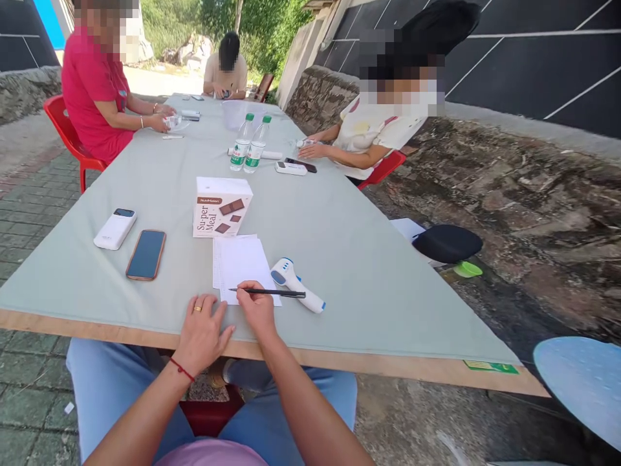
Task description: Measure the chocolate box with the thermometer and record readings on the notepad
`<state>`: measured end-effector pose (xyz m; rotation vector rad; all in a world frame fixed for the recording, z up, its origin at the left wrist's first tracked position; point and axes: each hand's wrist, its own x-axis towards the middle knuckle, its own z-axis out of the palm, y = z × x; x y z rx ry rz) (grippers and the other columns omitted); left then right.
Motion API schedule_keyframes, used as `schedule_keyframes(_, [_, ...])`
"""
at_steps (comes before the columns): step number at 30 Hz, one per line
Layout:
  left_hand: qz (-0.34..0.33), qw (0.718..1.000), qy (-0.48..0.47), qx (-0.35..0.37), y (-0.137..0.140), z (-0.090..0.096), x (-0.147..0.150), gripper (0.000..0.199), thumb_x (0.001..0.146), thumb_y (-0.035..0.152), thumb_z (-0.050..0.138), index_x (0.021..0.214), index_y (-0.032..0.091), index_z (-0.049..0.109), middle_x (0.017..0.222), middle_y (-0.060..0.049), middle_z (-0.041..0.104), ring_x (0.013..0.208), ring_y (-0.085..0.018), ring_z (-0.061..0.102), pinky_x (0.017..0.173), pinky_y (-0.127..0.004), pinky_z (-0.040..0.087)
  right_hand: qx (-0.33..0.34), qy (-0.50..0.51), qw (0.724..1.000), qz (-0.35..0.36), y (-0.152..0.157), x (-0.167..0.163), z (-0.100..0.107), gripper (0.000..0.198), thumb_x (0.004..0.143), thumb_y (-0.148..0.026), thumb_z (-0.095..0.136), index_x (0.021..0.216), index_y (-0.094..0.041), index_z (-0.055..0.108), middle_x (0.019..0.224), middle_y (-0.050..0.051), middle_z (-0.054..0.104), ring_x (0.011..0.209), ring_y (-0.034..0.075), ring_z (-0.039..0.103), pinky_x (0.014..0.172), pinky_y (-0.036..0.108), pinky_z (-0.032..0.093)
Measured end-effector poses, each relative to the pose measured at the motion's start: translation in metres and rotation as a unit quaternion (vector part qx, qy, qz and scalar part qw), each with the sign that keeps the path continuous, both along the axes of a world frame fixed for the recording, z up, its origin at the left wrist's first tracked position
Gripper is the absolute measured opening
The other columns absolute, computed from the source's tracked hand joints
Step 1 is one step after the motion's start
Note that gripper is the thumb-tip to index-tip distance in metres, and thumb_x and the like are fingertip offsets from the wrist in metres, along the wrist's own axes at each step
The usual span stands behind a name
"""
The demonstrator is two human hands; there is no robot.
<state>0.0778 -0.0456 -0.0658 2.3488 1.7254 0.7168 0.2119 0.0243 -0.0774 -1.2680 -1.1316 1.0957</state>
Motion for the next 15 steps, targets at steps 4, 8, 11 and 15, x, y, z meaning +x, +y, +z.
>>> schedule_keyframes(4, [0.003,1.000,-0.021,0.001,-0.0016,-0.0006,0.0025,0.039,0.085,0.033,0.059,0.123,0.022,0.058,0.117,-0.014,0.053,0.116,-0.033,0.047,0.108,-0.055,0.029,0.025,-0.061,0.998,0.018,-0.0035,0.0001,-0.0048,0.015,0.065,-0.035,0.056,0.066,-0.021,0.056,0.059,-0.004,0.056,0.057,0.014,0.051,0.059,0.028,0.042])
schedule_keyframes(8, [0.006,1.000,0.010,0.002,-0.0030,0.0013,0.0049,0.040,0.085,0.034,0.059,0.122,0.019,0.057,0.117,-0.015,0.053,0.115,-0.033,0.048,0.107,-0.055,0.032,0.055,-0.107,0.992,0.034,-0.0070,-0.0002,-0.0070,0.013,0.068,-0.033,0.054,0.062,-0.021,0.055,0.058,-0.004,0.055,0.058,0.014,0.051,0.060,0.028,0.042])
schedule_keyframes(11, [0.011,0.999,0.047,0.011,-0.0042,0.0045,0.0065,0.038,0.087,0.033,0.057,0.121,0.018,0.055,0.117,-0.015,0.054,0.115,-0.032,0.049,0.105,-0.054,0.035,0.075,-0.122,0.989,0.048,-0.0079,0.0009,-0.0079,0.013,0.070,-0.032,0.054,0.062,-0.022,0.055,0.058,-0.003,0.055,0.059,0.015,0.051,0.060,0.028,0.043])
schedule_keyframes(15, [0.013,0.997,0.070,0.019,-0.0057,0.0080,0.0082,0.038,0.087,0.032,0.058,0.120,0.014,0.055,0.116,-0.015,0.054,0.114,-0.031,0.049,0.105,-0.052,0.037,0.083,-0.139,0.985,0.054,-0.0083,0.0033,-0.0103,0.013,0.073,-0.031,0.054,0.063,-0.022,0.056,0.059,-0.003,0.056,0.059,0.015,0.051,0.059,0.028,0.043])
